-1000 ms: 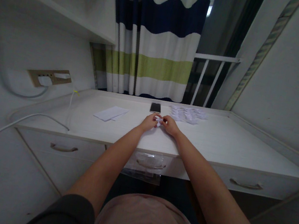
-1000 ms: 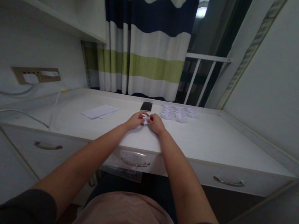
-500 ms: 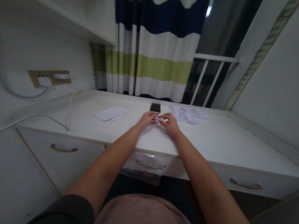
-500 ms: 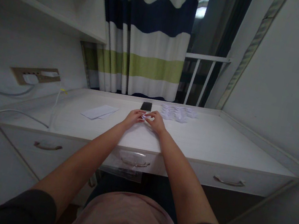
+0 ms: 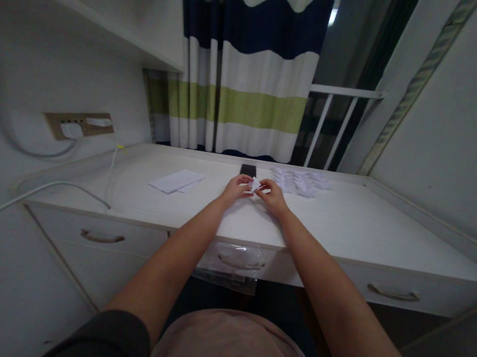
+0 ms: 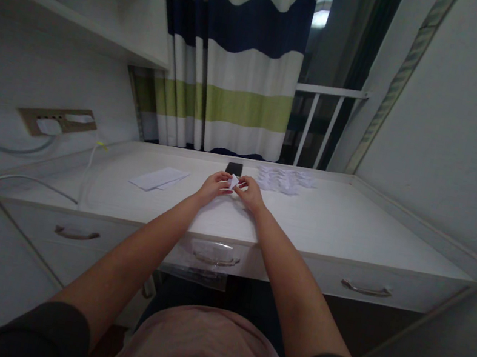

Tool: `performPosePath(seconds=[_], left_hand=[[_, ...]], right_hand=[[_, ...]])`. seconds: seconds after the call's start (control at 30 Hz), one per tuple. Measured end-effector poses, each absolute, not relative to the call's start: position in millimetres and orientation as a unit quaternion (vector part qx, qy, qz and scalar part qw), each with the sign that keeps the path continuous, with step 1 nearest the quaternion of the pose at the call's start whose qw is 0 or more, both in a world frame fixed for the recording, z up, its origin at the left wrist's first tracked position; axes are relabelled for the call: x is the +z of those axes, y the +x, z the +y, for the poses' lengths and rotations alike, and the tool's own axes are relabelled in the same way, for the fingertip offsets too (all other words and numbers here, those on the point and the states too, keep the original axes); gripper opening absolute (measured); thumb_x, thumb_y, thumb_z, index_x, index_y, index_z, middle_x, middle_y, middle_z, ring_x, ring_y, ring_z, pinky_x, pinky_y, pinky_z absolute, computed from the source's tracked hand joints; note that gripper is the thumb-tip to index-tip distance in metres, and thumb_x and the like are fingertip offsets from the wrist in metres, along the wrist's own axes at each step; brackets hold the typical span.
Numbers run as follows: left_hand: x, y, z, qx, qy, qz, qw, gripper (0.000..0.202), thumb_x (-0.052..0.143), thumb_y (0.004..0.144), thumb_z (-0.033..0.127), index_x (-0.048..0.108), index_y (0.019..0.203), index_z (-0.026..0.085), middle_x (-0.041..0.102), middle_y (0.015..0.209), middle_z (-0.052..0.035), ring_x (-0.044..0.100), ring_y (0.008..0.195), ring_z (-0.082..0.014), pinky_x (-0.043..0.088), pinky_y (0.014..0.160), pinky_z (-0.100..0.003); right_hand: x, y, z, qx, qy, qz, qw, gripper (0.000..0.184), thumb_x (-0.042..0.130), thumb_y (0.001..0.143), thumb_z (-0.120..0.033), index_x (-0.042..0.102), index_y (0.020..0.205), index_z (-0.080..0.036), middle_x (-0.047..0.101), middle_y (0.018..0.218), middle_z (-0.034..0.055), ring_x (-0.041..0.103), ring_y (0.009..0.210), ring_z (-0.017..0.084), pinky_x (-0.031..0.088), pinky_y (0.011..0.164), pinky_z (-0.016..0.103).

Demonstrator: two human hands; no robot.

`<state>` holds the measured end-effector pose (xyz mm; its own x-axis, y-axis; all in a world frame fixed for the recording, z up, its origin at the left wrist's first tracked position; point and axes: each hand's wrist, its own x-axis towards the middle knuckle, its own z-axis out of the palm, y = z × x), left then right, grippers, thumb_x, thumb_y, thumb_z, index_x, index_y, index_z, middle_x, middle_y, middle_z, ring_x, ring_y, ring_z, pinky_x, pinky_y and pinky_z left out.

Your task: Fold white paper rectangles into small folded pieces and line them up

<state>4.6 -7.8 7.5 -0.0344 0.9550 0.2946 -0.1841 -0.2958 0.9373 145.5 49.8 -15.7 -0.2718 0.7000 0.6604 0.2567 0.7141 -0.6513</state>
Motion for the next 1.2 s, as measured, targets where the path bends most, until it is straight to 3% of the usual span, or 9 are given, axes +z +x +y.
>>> performPosePath(seconds=[0.23,0.37,0.5,0.8,1.2], left_hand=[[5.9,5.2,-6.6,0.605,0.503,0.381,0.485,0.013,0.058,0.066,0.007,0.056,0.077,0.014,0.059,0.086,-0.0024,0.059,0.077,-0.0117,0.052,0.074,-0.033],[7.3,5.2,-6.3,0.594,0.482,0.389,0.513,0.005,0.06,0.071,0.016,0.056,0.073,0.014,0.062,0.083,-0.0034,0.061,0.074,-0.0131,0.051,0.073,-0.033],[9.8,6.3,-6.7,0.591,0.463,0.393,0.53,0.013,0.062,0.074,0.024,0.055,0.077,0.014,0.063,0.077,-0.0042,0.062,0.067,-0.0127,0.051,0.072,-0.032],[11.9,8.1,-10.7,0.59,0.464,0.426,0.505,0.027,0.05,0.072,0.005,0.046,0.095,0.019,0.062,0.066,0.0022,0.06,0.055,-0.0094,0.051,0.067,-0.029],[6.5,7.9,-6.2,0.581,0.521,0.447,0.437,0.012,0.047,0.069,0.006,0.054,0.073,0.015,0.061,0.074,-0.0015,0.057,0.064,-0.0098,0.05,0.06,-0.024]], right_hand=[[-10.2,147.2,41.9,0.175,-0.305,-0.775,0.525,0.017,0.057,0.074,-0.033,0.057,0.079,-0.018,0.06,0.082,0.0042,0.057,0.068,0.014,0.046,0.055,0.024],[-8.8,148.3,40.2,0.138,-0.299,-0.786,0.523,0.013,0.057,0.076,-0.03,0.06,0.081,-0.018,0.06,0.083,0.0042,0.057,0.068,0.014,0.047,0.058,0.026],[-7.0,148.0,36.5,0.105,-0.282,-0.809,0.504,0.012,0.057,0.078,-0.026,0.063,0.085,-0.018,0.059,0.084,0.0044,0.057,0.068,0.013,0.048,0.064,0.028],[-2.5,146.6,28.0,0.047,-0.287,-0.839,0.46,0.016,0.065,0.072,-0.019,0.065,0.088,-0.017,0.057,0.086,0.0044,0.055,0.066,0.013,0.047,0.069,0.029],[-4.4,147.3,31.0,0.042,-0.307,-0.842,0.442,0.011,0.065,0.075,-0.027,0.067,0.081,-0.018,0.061,0.082,0.0051,0.056,0.067,0.013,0.046,0.07,0.028]])
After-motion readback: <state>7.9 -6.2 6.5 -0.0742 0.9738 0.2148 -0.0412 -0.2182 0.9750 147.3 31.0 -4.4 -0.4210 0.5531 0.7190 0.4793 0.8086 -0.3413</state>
